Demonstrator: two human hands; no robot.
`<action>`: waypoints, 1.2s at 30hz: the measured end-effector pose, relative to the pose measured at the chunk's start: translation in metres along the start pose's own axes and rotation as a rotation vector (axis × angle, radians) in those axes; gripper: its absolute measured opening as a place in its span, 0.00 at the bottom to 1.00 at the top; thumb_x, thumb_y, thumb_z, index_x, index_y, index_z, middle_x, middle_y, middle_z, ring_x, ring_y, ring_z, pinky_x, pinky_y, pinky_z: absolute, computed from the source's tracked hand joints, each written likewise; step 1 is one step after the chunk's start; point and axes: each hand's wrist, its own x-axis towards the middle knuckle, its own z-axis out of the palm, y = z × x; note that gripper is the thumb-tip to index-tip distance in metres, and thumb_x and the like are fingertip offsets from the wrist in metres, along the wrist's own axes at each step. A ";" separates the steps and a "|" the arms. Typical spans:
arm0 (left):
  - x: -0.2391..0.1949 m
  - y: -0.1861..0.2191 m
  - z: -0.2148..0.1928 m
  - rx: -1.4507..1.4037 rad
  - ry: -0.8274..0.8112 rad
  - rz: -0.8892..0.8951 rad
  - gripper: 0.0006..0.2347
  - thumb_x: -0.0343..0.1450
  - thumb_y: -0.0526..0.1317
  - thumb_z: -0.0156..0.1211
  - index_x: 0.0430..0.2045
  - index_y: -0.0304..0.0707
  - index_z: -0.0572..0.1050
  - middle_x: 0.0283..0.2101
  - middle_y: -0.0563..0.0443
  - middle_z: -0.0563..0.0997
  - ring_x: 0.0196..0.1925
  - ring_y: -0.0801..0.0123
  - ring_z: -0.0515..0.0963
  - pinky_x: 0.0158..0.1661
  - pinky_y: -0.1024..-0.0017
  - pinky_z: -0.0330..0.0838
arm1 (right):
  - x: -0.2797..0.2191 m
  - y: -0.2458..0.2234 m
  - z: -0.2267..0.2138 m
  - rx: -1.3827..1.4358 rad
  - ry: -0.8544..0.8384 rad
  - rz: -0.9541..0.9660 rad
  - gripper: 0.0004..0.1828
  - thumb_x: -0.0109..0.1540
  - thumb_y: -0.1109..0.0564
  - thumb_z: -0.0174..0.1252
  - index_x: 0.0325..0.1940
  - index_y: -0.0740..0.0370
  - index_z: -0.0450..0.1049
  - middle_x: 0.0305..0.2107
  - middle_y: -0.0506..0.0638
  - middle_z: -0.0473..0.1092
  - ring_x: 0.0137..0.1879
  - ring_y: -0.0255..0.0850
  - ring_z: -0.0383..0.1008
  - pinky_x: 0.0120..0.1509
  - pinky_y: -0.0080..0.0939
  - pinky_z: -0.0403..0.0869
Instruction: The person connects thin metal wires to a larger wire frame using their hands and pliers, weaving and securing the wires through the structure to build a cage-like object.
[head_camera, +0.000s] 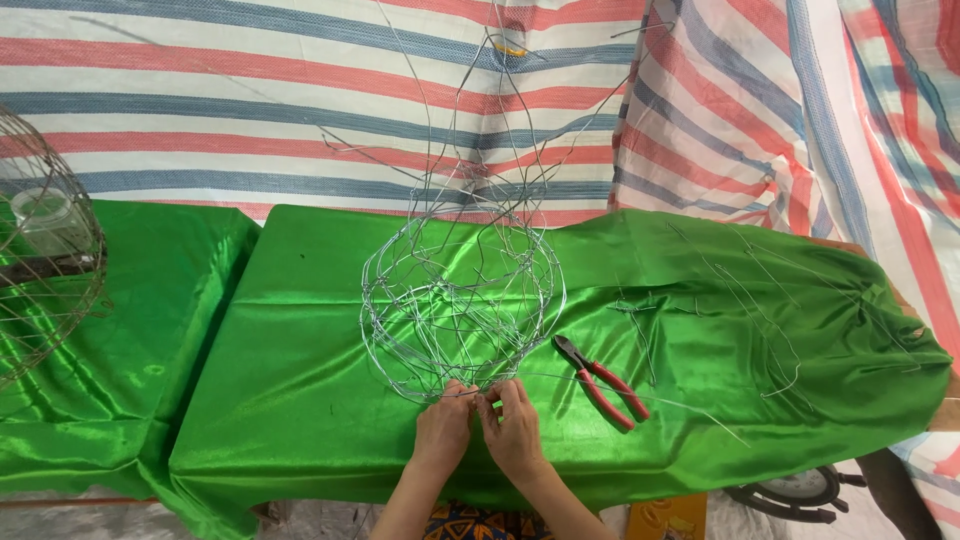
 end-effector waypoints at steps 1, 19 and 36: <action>0.000 -0.002 0.003 0.009 0.053 0.026 0.10 0.78 0.42 0.44 0.39 0.45 0.77 0.57 0.48 0.77 0.28 0.40 0.84 0.24 0.46 0.71 | 0.000 -0.002 0.000 0.021 0.015 0.003 0.08 0.67 0.57 0.56 0.37 0.59 0.64 0.32 0.48 0.62 0.32 0.37 0.64 0.30 0.36 0.77; -0.008 0.017 -0.007 0.054 0.041 -0.113 0.10 0.79 0.48 0.43 0.39 0.49 0.72 0.45 0.52 0.73 0.28 0.46 0.82 0.27 0.50 0.71 | -0.011 0.015 0.010 -0.007 0.011 0.060 0.17 0.65 0.56 0.59 0.51 0.57 0.57 0.31 0.48 0.75 0.31 0.41 0.78 0.28 0.42 0.74; -0.045 0.021 0.005 0.119 0.240 0.121 0.18 0.76 0.40 0.50 0.62 0.45 0.63 0.66 0.46 0.65 0.54 0.47 0.78 0.31 0.56 0.84 | 0.001 0.006 -0.006 -0.112 0.012 0.002 0.11 0.70 0.52 0.49 0.54 0.56 0.69 0.30 0.43 0.77 0.22 0.36 0.71 0.22 0.38 0.67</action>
